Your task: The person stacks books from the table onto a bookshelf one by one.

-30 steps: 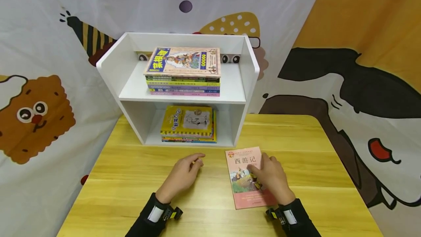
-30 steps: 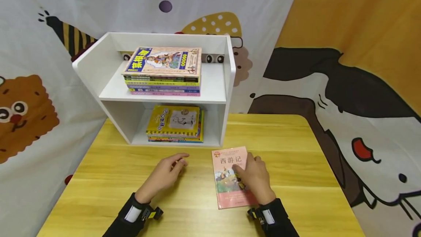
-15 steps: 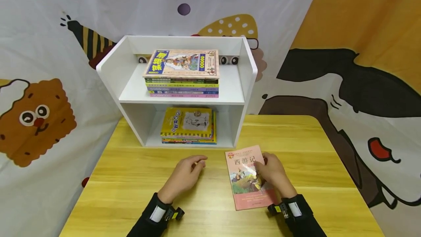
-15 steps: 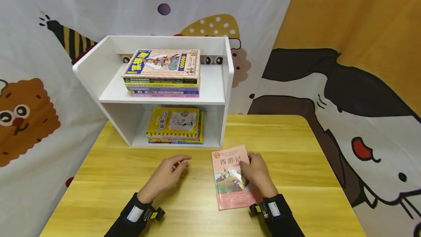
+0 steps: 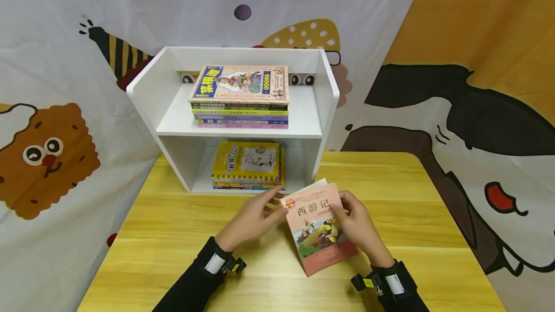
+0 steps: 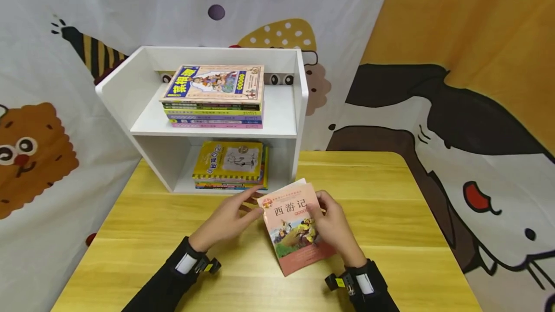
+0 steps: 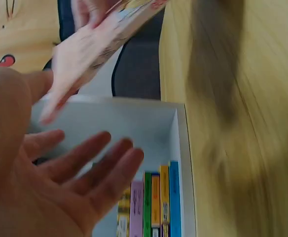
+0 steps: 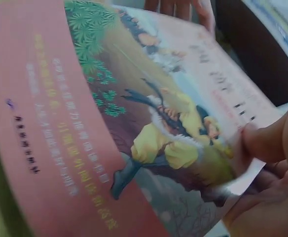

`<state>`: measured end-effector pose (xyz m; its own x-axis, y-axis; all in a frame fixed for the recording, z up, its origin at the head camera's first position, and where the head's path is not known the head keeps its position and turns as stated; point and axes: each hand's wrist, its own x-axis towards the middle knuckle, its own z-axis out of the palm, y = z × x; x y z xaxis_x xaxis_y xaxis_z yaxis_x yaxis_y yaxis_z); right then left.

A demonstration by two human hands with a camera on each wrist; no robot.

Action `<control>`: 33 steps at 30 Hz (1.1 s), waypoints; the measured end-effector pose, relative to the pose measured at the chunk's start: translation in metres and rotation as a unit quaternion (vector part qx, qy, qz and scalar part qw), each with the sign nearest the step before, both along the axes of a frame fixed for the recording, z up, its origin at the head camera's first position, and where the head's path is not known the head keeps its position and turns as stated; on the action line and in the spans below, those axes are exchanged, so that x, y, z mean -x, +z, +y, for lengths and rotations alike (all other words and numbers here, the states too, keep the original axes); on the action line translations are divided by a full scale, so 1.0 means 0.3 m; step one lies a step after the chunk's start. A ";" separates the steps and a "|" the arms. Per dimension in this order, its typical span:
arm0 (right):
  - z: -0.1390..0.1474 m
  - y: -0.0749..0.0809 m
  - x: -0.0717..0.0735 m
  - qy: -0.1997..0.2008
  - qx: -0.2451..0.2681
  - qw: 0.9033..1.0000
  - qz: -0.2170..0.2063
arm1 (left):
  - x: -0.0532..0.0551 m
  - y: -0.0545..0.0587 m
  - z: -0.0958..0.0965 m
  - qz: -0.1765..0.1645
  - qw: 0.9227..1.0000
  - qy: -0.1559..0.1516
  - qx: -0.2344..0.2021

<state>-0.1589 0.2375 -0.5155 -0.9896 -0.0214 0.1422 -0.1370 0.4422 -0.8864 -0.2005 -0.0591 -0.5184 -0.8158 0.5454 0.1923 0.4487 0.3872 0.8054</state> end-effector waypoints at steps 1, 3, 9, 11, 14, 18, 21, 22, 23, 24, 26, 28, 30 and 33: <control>-0.016 0.009 0.000 0.010 0.014 1.000 0.011 | 0.004 0.004 0.008 -0.001 1.000 -0.013 -0.001; -0.048 0.022 0.001 0.030 0.026 0.999 0.034 | 0.009 0.011 0.022 0.002 1.000 -0.030 -0.001; -0.099 0.026 0.015 0.045 -0.064 0.989 0.124 | 0.010 0.025 0.036 0.019 0.999 -0.043 -0.011; -0.098 0.020 0.019 0.035 -0.099 0.984 0.147 | 0.009 0.029 0.030 0.024 0.999 -0.043 -0.010; -0.088 0.006 0.025 0.026 -0.114 0.981 0.153 | 0.010 0.035 0.011 0.034 0.999 -0.036 -0.001; -0.075 -0.012 0.029 0.009 -0.109 0.984 0.144 | 0.013 0.063 -0.027 0.052 0.998 -0.021 0.008; -0.073 -0.015 0.029 -0.009 -0.104 0.985 0.138 | 0.018 0.098 -0.061 0.071 0.997 -0.009 0.000; -0.073 -0.014 0.028 -0.015 -0.103 0.985 0.138 | 0.019 0.111 -0.072 0.075 0.997 -0.003 -0.009; -0.075 -0.013 0.027 -0.021 -0.106 0.985 0.138 | 0.020 0.124 -0.083 0.079 0.997 0.004 -0.021; -0.078 -0.010 0.025 -0.025 -0.107 0.985 0.137 | 0.021 0.137 -0.095 0.085 0.996 0.013 -0.036; -0.088 -0.003 0.020 -0.027 -0.106 0.985 0.134 | 0.019 0.163 -0.115 0.087 0.993 0.032 -0.075; -0.104 0.008 0.016 -0.025 -0.104 0.986 0.126 | 0.013 0.188 -0.130 0.090 0.987 0.055 -0.120; -0.125 0.024 0.010 -0.015 -0.090 0.990 0.107 | 0.004 0.211 -0.140 0.095 0.979 0.082 -0.162; -0.168 0.052 0.005 0.025 -0.011 0.998 0.062 | -0.026 0.260 -0.146 0.098 0.966 0.121 -0.207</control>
<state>-0.1605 0.1870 -0.4998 -0.9623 -0.0749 0.2615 -0.2666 0.4512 -0.8517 -0.1926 -0.1028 -0.4405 -0.8356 0.1863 0.5169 0.5451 0.1634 0.8223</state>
